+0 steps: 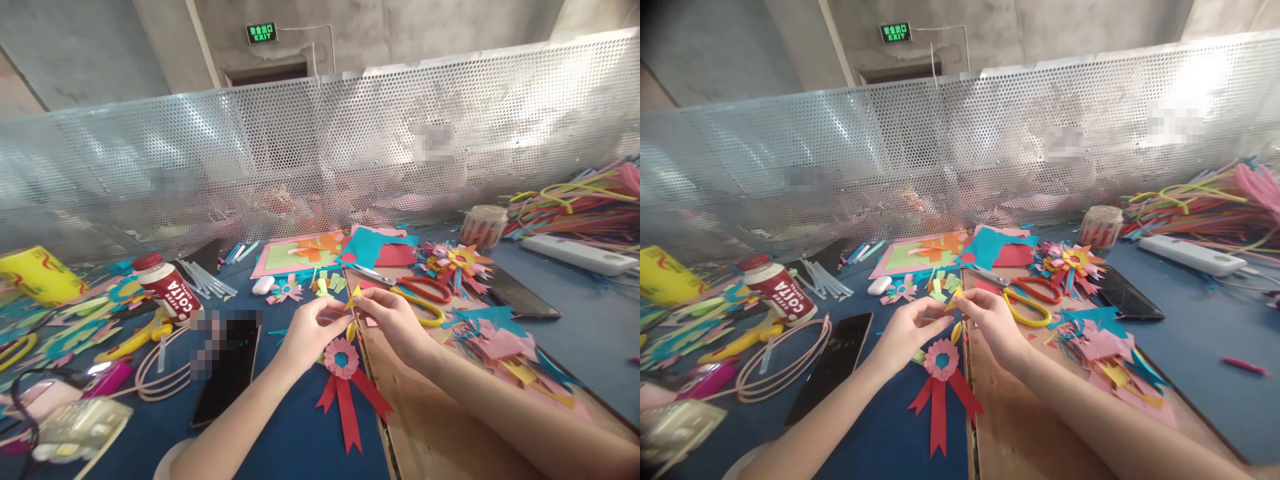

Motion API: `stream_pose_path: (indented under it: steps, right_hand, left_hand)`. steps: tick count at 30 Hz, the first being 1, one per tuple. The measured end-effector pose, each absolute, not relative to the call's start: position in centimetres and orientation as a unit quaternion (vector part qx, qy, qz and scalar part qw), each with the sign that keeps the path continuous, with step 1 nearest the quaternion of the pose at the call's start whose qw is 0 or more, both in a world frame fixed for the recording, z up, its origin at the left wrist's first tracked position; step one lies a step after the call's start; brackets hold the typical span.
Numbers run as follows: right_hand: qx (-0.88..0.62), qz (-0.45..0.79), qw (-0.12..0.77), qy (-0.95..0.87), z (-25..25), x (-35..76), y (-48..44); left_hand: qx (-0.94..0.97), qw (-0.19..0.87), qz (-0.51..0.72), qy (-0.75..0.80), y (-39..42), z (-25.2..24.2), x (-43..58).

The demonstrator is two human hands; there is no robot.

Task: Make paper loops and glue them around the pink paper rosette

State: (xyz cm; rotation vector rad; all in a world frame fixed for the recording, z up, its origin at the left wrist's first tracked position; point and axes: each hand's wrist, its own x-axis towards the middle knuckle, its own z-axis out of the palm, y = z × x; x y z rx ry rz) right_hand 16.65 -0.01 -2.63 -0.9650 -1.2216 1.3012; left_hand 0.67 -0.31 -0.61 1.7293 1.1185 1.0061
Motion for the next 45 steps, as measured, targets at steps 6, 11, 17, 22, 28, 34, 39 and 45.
stream_pose_path:
  steps: [6, 11, 17, 22, 28, 34, 39, 45]
  right_hand:
    - [-0.399, 0.522, 0.528, -0.538, -2.21, 16.19, -0.48]
    - [-0.396, 0.531, 0.526, -0.533, -2.32, 16.06, -0.55]
    - [-0.399, 0.531, 0.523, -0.534, -2.39, 16.06, -0.51]
    - [-0.397, 0.528, 0.531, -0.531, -2.34, 15.94, -0.56]
    - [-0.407, 0.524, 0.528, -0.530, -2.22, 15.93, -0.65]
    - [-0.400, 0.529, 0.523, -0.535, -2.08, 16.01, -0.64]
    - [-0.396, 0.531, 0.520, -0.540, -2.16, 16.04, -0.60]
    - [-0.400, 0.528, 0.516, -0.543, -2.19, 15.99, -0.63]
  left_hand:
    - [0.701, 0.381, 0.409, 0.443, -0.32, -0.61, 0.61]
    - [0.707, 0.373, 0.407, 0.442, -0.33, -0.60, 0.52]
    - [0.697, 0.377, 0.404, 0.457, -0.35, -0.62, 0.54]
    - [0.690, 0.388, 0.409, 0.455, -0.32, -0.80, 0.60]
    - [0.677, 0.404, 0.411, 0.458, -0.24, -1.00, 0.58]
    - [0.664, 0.417, 0.418, 0.459, -0.20, -1.16, 0.58]
    - [0.658, 0.419, 0.424, 0.460, -0.25, -1.12, 0.62]
    - [0.657, 0.423, 0.420, 0.461, -0.22, -1.07, 0.59]
